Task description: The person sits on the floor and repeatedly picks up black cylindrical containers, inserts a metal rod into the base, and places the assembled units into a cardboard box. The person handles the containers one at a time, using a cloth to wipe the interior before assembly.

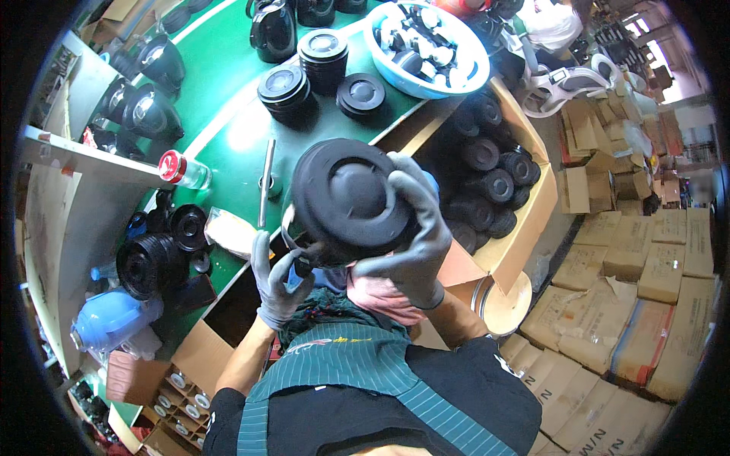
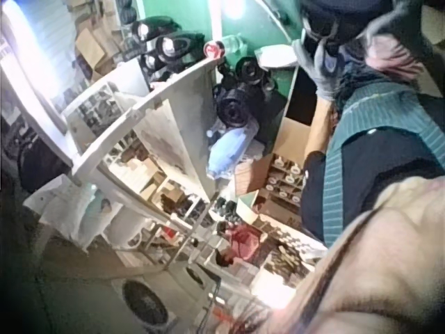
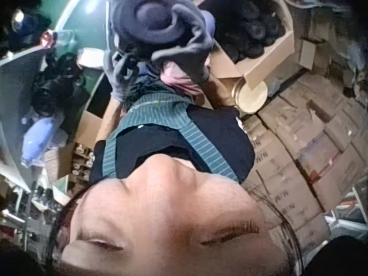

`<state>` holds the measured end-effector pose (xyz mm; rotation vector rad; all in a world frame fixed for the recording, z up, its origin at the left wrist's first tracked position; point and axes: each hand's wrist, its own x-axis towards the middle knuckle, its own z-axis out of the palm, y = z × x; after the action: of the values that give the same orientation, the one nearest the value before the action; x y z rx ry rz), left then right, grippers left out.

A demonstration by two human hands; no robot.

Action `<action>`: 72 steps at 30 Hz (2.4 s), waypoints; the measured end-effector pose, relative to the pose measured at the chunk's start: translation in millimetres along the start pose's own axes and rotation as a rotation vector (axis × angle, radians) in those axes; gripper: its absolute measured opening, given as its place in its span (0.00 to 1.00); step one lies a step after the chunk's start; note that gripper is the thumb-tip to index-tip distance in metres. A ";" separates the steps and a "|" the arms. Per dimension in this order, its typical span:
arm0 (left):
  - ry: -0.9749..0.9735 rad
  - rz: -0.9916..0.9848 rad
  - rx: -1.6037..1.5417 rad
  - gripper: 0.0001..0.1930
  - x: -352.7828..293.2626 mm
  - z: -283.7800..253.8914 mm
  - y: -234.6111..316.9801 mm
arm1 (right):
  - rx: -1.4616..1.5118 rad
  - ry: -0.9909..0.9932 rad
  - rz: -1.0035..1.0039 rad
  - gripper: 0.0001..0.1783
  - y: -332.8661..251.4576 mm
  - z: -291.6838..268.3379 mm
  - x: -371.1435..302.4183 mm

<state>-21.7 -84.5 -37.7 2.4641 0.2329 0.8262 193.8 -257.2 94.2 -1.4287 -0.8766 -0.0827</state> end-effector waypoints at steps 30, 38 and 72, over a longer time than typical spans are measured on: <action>0.151 -0.413 0.473 0.31 447.5 -1.1 -328.8 | 1.658 -0.662 1.008 0.49 182.0 83.3 -28.0; 0.516 -0.151 0.972 0.27 466.4 -12.2 -407.3 | 1.743 -0.734 1.005 0.48 186.0 77.6 -22.8; -0.572 0.294 -0.255 0.26 231.7 -149.3 15.2 | -0.020 -0.779 -0.244 0.26 19.4 1.7 74.2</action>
<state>73.4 39.9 189.7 2.3992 -0.4214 0.2101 255.1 -219.1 120.2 -1.3701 -1.6886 0.3045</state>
